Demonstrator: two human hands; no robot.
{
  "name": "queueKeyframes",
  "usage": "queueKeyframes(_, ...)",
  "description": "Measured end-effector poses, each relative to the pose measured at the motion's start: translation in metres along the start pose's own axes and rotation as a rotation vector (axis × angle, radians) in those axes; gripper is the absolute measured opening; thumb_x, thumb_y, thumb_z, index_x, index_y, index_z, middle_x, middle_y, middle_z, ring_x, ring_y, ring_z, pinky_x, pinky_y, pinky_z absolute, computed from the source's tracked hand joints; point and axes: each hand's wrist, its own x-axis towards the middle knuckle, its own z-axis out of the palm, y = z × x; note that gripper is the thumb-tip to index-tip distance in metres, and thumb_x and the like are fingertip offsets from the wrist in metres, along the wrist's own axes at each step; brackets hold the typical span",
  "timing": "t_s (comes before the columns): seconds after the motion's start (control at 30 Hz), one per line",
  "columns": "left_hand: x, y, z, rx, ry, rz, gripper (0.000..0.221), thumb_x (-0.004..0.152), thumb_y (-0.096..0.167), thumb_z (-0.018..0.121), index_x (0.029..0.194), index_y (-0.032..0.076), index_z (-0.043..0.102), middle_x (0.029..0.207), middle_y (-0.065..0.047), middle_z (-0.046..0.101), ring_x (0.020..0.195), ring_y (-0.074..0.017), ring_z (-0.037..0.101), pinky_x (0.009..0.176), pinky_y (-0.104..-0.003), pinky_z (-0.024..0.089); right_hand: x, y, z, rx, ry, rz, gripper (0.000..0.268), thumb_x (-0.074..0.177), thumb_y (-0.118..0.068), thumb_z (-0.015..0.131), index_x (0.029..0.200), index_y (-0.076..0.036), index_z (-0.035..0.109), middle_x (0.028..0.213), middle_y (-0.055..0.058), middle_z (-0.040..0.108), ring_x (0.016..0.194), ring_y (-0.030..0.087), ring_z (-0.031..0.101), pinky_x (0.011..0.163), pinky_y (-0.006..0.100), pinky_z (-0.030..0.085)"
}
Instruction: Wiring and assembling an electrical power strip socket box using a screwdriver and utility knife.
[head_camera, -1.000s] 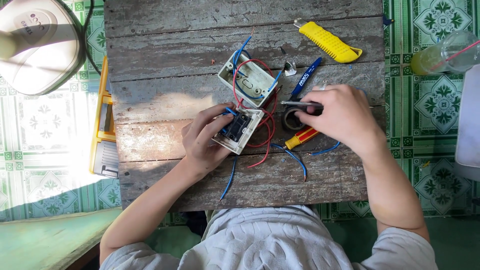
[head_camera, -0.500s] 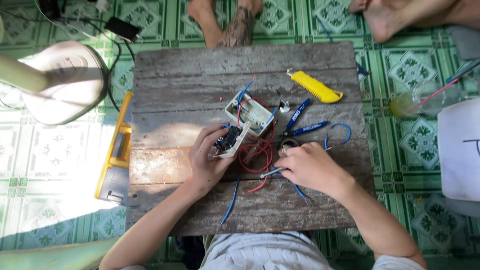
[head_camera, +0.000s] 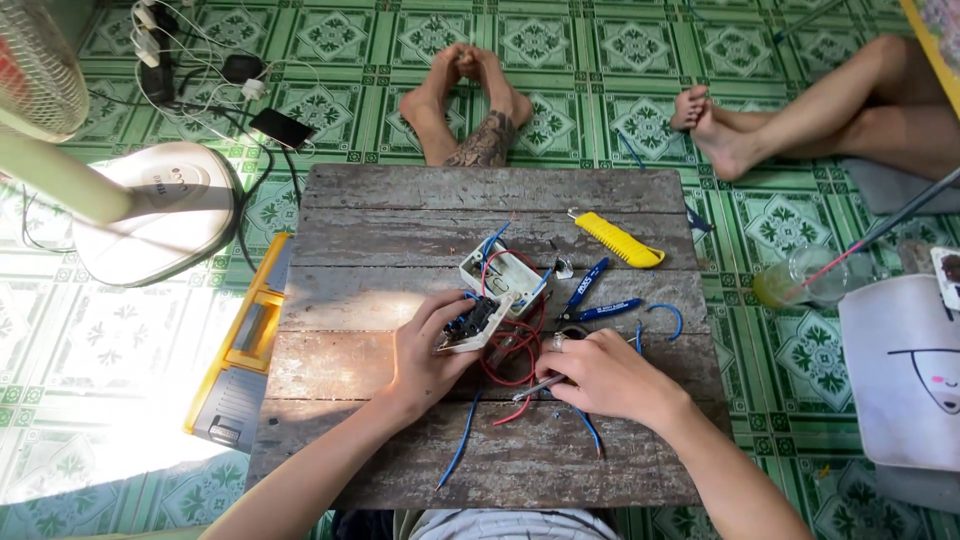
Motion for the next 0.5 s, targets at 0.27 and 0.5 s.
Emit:
queueKeyframes(0.27,-0.012,-0.011,0.006,0.017,-0.067,0.077,0.045,0.072,0.017,0.088,0.114,0.015,0.073,0.111,-0.004,0.074,0.089,-0.0316,0.077,0.073,-0.041,0.063,-0.004,0.011,-0.009,0.322,0.128,-0.082,0.021,0.068,-0.010,0.074,0.082,-0.024,0.082,0.076,-0.005,0.079,0.054,0.021,0.070,0.054,0.029,0.057)
queueKeyframes(0.5,-0.014,-0.013,0.006,0.040,-0.126,0.077,0.046,0.074,0.021,0.088,0.116,0.019,0.072,0.112,0.000,0.073,0.090,-0.0278,0.077,0.074,-0.037,0.063,0.002,0.014,-0.013,0.692,0.053,-0.306,0.026,0.074,0.010,0.072,0.087,-0.008,0.085,0.080,0.006,0.079,0.058,0.018,0.066,0.056,0.031,0.056)
